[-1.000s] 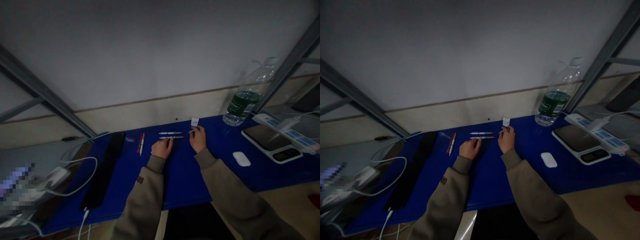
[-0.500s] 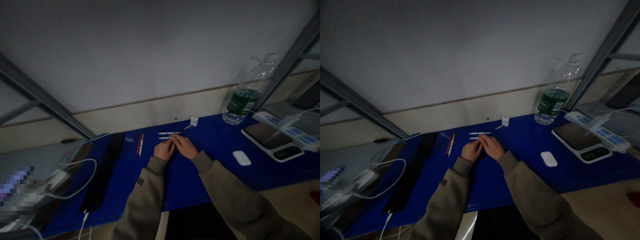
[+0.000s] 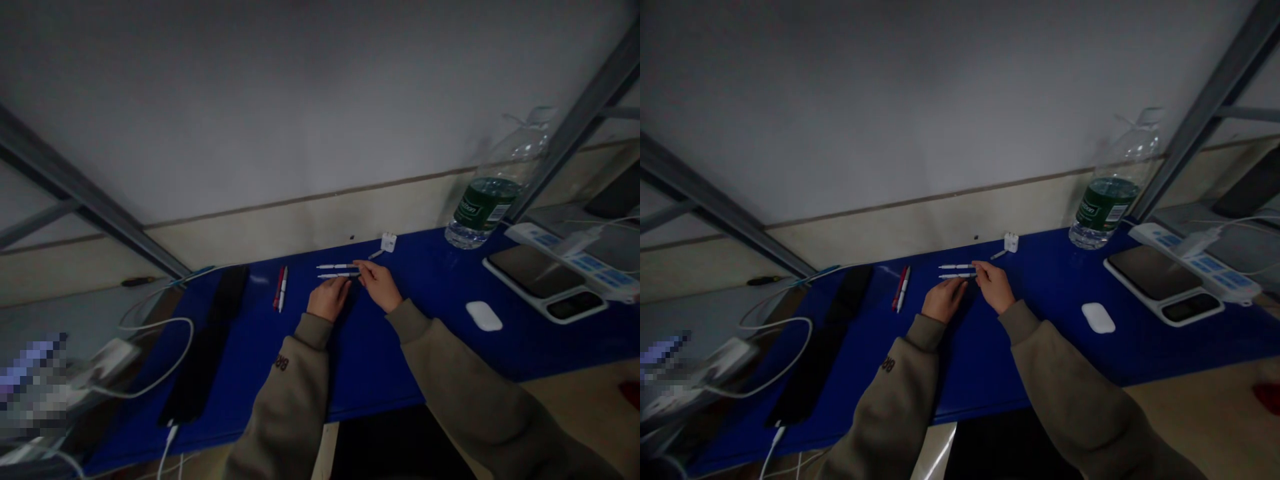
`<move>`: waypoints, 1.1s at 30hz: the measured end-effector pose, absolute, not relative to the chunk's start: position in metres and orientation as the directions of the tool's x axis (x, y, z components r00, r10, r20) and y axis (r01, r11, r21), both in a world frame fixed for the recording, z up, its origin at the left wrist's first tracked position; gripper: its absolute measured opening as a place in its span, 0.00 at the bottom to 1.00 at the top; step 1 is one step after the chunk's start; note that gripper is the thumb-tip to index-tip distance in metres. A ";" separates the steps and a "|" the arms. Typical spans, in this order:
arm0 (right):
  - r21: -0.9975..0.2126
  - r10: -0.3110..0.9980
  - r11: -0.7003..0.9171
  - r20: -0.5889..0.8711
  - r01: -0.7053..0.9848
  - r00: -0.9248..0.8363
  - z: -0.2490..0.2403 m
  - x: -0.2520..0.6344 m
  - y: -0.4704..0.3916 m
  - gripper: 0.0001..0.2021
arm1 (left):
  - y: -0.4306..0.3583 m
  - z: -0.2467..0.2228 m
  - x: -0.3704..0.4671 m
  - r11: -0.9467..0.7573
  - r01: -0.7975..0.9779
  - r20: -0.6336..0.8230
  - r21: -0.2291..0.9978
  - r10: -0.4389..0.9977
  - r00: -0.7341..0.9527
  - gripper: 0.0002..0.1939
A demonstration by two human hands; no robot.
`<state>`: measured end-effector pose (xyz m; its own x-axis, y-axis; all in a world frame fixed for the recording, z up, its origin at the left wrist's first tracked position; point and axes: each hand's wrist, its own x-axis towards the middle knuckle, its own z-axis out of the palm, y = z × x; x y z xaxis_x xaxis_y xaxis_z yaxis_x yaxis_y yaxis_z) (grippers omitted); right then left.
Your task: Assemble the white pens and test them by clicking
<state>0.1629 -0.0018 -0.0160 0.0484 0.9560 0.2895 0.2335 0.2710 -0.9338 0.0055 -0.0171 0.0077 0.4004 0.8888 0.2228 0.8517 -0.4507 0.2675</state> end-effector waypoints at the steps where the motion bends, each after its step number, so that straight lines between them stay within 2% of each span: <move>1: -0.936 0.957 0.266 0.284 0.230 0.050 -0.016 0.164 -0.001 0.20 | -0.017 0.008 0.006 -0.447 0.855 0.210 0.264 0.891 0.401 0.18; 6: -0.908 0.950 0.308 0.309 0.284 -0.043 -0.013 0.160 -0.005 0.21 | -0.018 0.009 0.005 -0.449 0.853 0.166 0.267 0.893 0.418 0.17; 9: -0.913 0.955 0.295 0.289 0.281 -0.063 -0.012 0.155 -0.008 0.21 | -0.019 0.008 0.005 -0.464 0.841 0.192 0.278 0.885 0.424 0.17; 13: -0.946 0.965 0.261 0.260 0.192 -0.028 -0.017 0.155 -0.004 0.20 | -0.019 0.009 0.004 -0.461 0.847 0.231 0.265 0.883 0.409 0.18; 19: -0.981 0.977 0.183 0.188 0.059 0.104 -0.026 0.163 0.007 0.19 | -0.017 0.012 0.003 -0.327 0.907 0.216 0.265 0.937 0.274 0.20; 26: -0.966 0.968 0.242 0.246 0.087 0.044 -0.023 0.166 0.006 0.18 | -0.014 0.012 0.001 -0.351 0.886 0.198 0.303 0.933 0.301 0.16; 33: -0.977 0.975 0.204 0.208 0.057 0.073 -0.023 0.165 0.007 0.18 | -0.012 0.009 0.001 -0.304 0.905 0.198 0.297 0.947 0.253 0.16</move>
<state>0.1650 0.0072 -0.0226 0.0732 0.9755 0.2077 0.0568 0.2038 -0.9774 0.0006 -0.0116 0.0091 0.2532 0.9469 0.1984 0.9051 -0.3043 0.2969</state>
